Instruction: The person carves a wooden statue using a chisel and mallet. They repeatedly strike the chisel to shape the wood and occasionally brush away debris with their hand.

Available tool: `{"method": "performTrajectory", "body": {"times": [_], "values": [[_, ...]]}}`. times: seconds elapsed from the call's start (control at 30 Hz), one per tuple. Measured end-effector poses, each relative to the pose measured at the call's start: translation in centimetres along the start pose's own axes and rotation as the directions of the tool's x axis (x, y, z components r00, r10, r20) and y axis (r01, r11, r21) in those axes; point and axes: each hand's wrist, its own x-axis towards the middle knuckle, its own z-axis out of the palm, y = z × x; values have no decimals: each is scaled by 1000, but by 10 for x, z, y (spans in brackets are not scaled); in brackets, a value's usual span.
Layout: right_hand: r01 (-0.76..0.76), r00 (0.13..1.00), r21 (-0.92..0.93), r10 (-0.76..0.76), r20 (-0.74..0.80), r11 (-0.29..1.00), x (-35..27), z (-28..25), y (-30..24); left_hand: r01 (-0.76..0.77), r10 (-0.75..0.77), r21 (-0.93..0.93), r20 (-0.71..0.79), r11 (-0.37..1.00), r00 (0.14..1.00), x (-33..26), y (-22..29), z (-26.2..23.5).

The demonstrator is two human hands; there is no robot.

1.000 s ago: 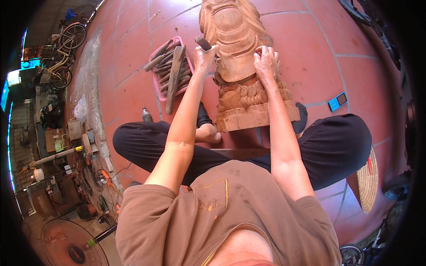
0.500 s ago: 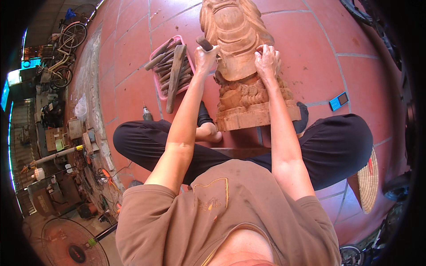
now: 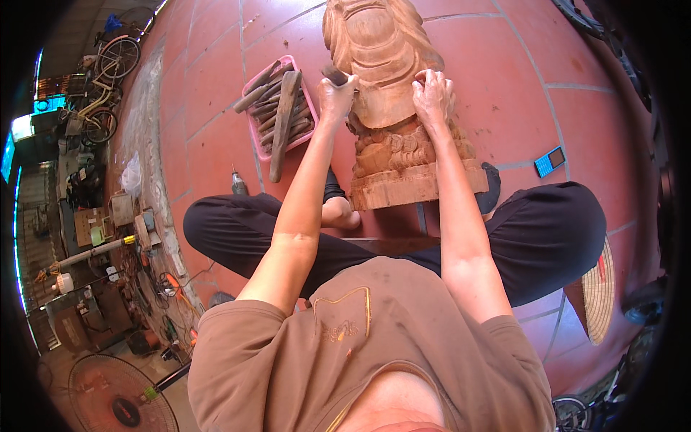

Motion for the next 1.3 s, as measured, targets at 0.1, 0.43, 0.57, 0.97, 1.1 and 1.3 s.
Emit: {"method": "performTrajectory", "body": {"times": [0.1, 0.43, 0.57, 0.97, 1.1, 1.3], "values": [[-12, 1000, -14, 12, 2, 1000, 0, -3, 0, -7, 1, 95, 57, 995, 998, -5, -7, 0], [-26, 1000, 0, 26, 0, 1000, 0, -1, 0, -46, 47, 28, -34, 999, 998, 0, 14, 1], [-42, 999, -11, 42, 21, 999, 3, -2, 4, 33, -40, 76, 90, 997, 995, -10, 15, 2], [-33, 999, -13, 33, -5, 999, 2, -2, 3, 44, -46, 37, 73, 998, 996, -6, 11, 3], [-48, 999, -45, 47, -21, 998, 4, -3, 6, 107, -113, 42, 207, 993, 972, -7, 28, -5], [-10, 1000, 1, 10, -2, 1000, -1, 0, -1, -38, 38, 9, -3, 999, 999, 2, 1, -4]]}}
